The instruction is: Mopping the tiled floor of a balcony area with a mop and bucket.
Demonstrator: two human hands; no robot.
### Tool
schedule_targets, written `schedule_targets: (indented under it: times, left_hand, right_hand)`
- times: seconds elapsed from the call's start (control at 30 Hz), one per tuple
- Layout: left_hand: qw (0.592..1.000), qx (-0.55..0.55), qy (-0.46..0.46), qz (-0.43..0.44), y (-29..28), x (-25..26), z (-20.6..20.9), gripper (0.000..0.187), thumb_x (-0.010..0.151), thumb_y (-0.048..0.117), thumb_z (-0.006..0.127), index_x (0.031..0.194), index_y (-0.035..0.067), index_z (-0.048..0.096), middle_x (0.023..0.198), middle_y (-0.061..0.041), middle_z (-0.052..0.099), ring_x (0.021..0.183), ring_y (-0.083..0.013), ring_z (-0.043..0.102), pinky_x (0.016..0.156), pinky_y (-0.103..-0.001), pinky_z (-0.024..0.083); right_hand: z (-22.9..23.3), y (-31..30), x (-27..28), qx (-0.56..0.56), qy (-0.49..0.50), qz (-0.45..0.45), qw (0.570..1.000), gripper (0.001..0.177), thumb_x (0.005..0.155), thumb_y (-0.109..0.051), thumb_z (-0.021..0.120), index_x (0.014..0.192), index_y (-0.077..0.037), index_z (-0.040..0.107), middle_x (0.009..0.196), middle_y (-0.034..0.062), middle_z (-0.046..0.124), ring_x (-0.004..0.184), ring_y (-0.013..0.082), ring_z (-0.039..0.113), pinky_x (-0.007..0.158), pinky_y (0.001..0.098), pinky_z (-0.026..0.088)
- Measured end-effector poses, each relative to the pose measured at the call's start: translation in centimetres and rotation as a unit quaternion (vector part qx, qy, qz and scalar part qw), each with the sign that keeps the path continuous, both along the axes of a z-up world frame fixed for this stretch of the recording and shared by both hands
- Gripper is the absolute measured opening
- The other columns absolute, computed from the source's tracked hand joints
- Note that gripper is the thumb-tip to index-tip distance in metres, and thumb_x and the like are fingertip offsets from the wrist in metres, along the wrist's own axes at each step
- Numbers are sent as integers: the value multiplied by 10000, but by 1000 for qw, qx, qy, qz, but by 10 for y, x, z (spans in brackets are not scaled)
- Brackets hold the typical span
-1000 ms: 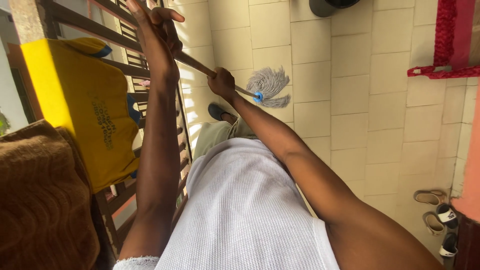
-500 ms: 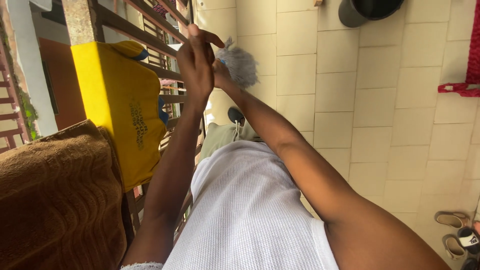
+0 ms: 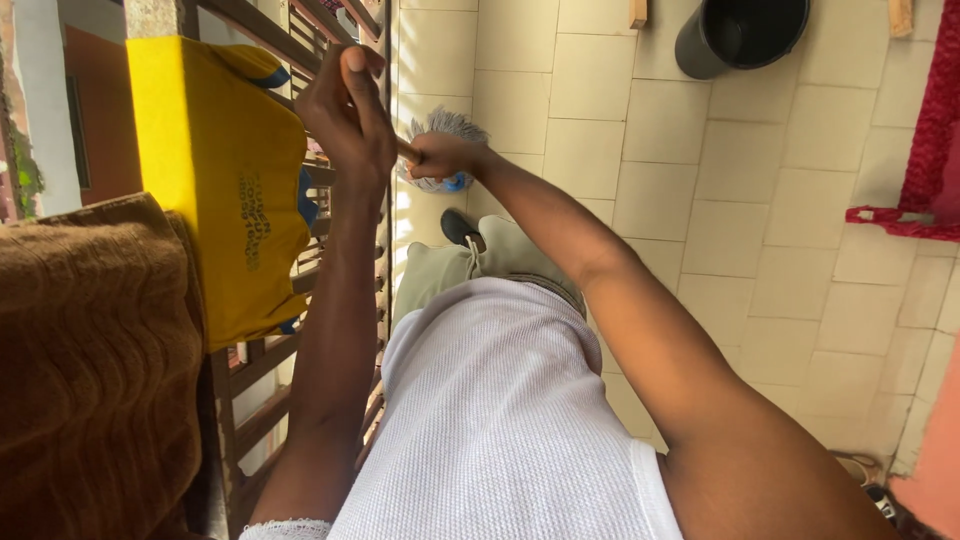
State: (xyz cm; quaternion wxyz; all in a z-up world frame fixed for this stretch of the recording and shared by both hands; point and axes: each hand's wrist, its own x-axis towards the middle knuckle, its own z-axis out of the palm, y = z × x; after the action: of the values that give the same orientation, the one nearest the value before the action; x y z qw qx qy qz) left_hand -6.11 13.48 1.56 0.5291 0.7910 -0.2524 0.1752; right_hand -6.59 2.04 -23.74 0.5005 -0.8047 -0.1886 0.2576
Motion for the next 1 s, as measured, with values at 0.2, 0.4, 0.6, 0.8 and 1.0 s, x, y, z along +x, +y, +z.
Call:
schedule_targets:
  times: [0.2, 0.4, 0.6, 0.8, 1.0]
  left_hand:
    - [994, -64, 59, 62, -16, -31, 6, 602, 1147, 460, 409, 906, -26, 668, 598, -55, 401, 512, -135, 371, 515, -322, 231]
    - [998, -28, -18, 56, -41, -70, -14, 584, 1198, 439, 407, 921, -13, 653, 698, -52, 555, 562, -128, 464, 537, -317, 291]
    - [998, -11, 56, -1, -58, -104, -27, 536, 1173, 392, 442, 916, -21, 667, 628, -38, 509, 516, -105, 529, 512, -308, 358]
    - [982, -69, 169, -39, -69, -98, -55, 612, 1128, 495, 391, 967, -25, 670, 593, -2, 448, 504, -103, 503, 490, -263, 492]
    - [918, -238, 307, -83, -64, -61, -65, 800, 1060, 704, 294, 1032, -4, 664, 605, -9, 432, 508, -138, 458, 513, -306, 515]
  right_hand:
    - [4, -45, -20, -122, -127, -1, 984, 283, 878, -347, 708, 847, -66, 718, 763, 169, 694, 745, 385, 681, 721, 503, 523]
    - [11, -103, -62, -226, -76, -43, 970, 227, 876, -357, 698, 909, -136, 732, 867, 112, 730, 878, 344, 701, 761, 500, 531]
    - [-28, -130, -122, -244, -11, -161, 956, 233, 913, -354, 674, 985, -132, 672, 962, 106, 721, 951, 335, 691, 802, 492, 531]
    - [-72, -108, -181, -186, -5, -331, 925, 299, 915, -313, 691, 1058, -68, 599, 1013, 184, 687, 981, 386, 667, 845, 494, 522]
    - [-60, -71, -175, -172, 24, -395, 902, 433, 876, -389, 723, 1067, -32, 569, 1050, 224, 662, 981, 405, 655, 833, 500, 521]
